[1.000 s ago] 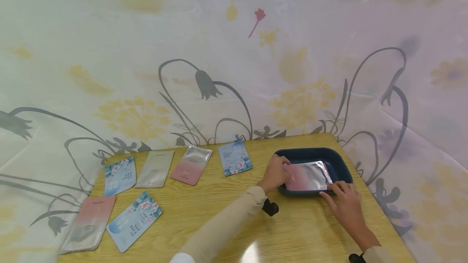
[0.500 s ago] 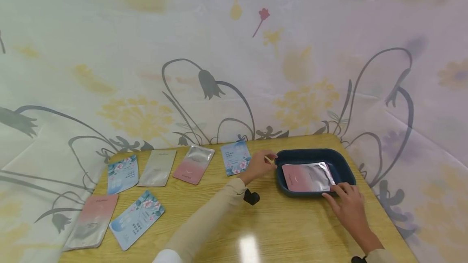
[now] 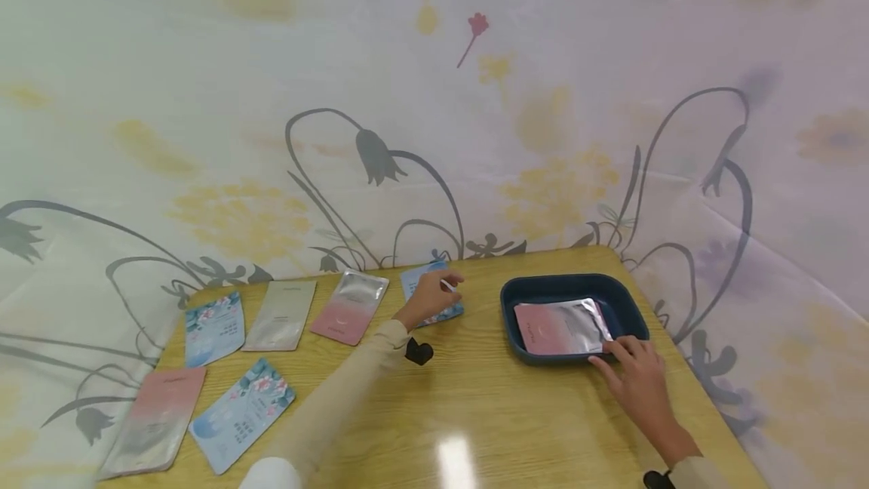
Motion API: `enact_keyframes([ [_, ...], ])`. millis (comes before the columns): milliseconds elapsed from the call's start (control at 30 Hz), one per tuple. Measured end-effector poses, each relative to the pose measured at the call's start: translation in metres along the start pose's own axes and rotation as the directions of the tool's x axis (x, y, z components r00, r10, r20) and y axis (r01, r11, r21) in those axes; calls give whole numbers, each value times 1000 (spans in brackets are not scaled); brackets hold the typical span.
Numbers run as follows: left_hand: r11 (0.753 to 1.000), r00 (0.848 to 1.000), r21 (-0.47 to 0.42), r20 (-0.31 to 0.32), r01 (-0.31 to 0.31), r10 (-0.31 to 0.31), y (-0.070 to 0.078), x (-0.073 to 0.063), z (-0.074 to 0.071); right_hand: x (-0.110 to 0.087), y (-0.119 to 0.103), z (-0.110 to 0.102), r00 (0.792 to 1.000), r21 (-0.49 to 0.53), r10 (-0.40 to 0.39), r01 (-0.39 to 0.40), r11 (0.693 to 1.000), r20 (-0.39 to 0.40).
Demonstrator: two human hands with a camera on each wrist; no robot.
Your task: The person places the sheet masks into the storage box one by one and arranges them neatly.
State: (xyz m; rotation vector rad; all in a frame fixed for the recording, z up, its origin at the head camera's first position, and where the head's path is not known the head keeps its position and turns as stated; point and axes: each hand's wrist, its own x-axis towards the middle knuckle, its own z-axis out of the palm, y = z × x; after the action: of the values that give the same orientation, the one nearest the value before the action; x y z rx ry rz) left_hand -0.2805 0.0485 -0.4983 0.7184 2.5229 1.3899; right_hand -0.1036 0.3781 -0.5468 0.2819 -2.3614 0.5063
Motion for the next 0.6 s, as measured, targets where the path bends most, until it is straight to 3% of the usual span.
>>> enact_keyframes([
  [300, 999, 999, 46, -42, 12, -10, -31, 6, -31, 1, 1, 1, 1000, -1, -7, 7, 1000, 1],
  [600, 996, 992, 45, -97, 80, -75, -52, 6, -50, 0, 0, 0, 1000, -8, 11, -10, 1000, 20],
])
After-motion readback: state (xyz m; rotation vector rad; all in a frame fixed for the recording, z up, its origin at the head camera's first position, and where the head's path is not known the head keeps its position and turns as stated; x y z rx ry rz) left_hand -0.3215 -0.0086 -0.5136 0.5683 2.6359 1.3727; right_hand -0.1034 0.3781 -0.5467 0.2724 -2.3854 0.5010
